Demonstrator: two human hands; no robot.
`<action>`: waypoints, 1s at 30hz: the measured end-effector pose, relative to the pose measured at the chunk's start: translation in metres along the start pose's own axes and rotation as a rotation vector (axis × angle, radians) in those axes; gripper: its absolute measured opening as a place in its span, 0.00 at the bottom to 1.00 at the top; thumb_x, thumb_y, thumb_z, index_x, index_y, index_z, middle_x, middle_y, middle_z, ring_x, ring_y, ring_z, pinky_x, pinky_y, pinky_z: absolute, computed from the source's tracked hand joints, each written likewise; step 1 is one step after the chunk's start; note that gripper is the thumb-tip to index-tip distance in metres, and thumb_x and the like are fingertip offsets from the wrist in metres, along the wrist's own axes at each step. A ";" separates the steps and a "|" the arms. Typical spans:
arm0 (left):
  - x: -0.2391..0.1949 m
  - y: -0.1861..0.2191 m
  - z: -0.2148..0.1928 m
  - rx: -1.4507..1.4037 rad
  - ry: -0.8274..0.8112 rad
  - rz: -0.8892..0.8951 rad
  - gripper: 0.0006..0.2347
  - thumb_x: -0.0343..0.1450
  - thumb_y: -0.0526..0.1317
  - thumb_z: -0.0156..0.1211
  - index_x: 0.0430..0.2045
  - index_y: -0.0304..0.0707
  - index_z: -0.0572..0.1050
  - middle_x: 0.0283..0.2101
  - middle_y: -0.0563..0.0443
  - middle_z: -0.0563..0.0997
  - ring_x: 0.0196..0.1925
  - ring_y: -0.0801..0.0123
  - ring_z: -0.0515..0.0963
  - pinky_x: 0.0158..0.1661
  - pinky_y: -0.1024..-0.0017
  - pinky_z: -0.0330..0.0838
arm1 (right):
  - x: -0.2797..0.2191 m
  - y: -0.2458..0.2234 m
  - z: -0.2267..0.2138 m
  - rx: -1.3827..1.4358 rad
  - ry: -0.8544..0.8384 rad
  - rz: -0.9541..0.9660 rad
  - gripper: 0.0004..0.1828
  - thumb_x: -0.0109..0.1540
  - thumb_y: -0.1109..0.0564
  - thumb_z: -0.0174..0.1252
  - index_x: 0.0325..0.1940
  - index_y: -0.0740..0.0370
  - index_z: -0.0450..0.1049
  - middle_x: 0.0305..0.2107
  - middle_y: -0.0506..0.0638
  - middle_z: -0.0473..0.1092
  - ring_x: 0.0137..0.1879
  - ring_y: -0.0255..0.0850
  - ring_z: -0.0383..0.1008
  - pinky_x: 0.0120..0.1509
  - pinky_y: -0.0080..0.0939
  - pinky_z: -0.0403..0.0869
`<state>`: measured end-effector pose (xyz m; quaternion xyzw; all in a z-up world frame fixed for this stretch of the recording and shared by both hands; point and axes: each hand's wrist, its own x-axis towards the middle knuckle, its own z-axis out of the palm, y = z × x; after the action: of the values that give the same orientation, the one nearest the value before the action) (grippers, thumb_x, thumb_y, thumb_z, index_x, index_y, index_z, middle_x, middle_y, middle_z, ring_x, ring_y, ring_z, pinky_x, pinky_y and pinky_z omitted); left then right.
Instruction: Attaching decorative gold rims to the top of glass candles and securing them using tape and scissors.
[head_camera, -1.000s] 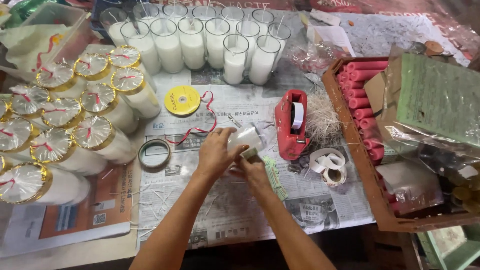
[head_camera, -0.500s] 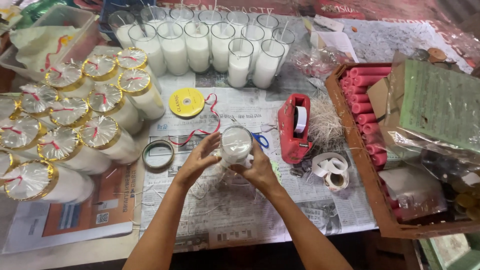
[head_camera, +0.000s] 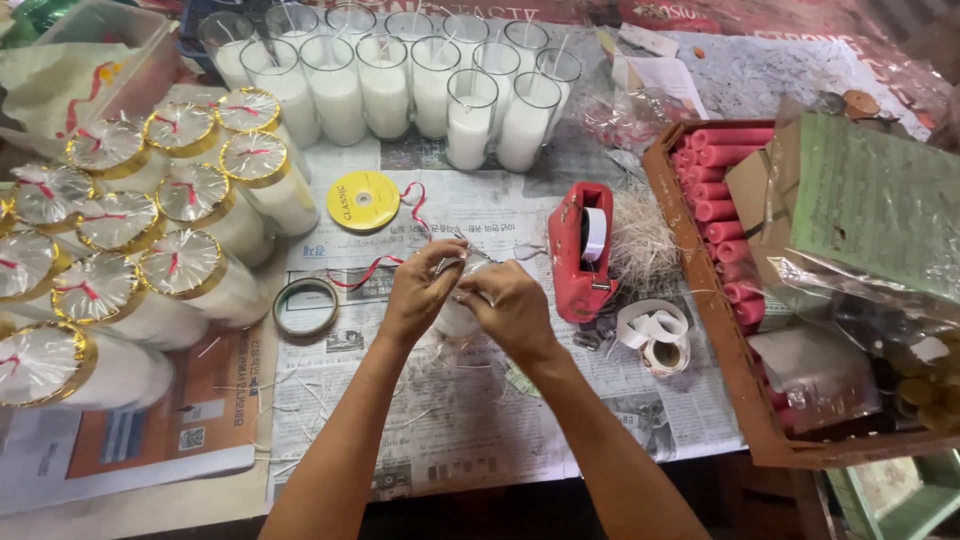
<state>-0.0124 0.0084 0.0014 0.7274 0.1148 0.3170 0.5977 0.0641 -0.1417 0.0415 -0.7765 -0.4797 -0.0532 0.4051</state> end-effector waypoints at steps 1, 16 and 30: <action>0.001 0.001 -0.003 0.056 -0.044 0.020 0.07 0.71 0.34 0.61 0.39 0.42 0.83 0.49 0.44 0.84 0.56 0.58 0.81 0.57 0.61 0.72 | 0.011 -0.009 -0.008 0.131 -0.099 0.132 0.07 0.55 0.56 0.72 0.37 0.48 0.84 0.27 0.47 0.78 0.39 0.43 0.78 0.47 0.41 0.77; 0.009 0.023 -0.017 0.271 -0.225 0.082 0.12 0.62 0.41 0.74 0.36 0.43 0.81 0.50 0.43 0.82 0.54 0.45 0.81 0.54 0.55 0.72 | 0.016 0.032 -0.052 0.280 0.010 0.411 0.09 0.59 0.61 0.62 0.42 0.56 0.84 0.31 0.59 0.79 0.39 0.48 0.82 0.45 0.46 0.79; 0.004 0.025 -0.017 0.277 -0.212 0.086 0.10 0.64 0.41 0.73 0.35 0.44 0.80 0.50 0.43 0.82 0.54 0.44 0.80 0.55 0.54 0.72 | -0.038 0.185 -0.075 0.256 0.099 0.827 0.10 0.54 0.51 0.66 0.36 0.56 0.85 0.26 0.54 0.76 0.34 0.39 0.74 0.34 0.37 0.72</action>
<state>-0.0247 0.0176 0.0276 0.8362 0.0626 0.2451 0.4866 0.2121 -0.2582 -0.0337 -0.8433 -0.1109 0.1363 0.5079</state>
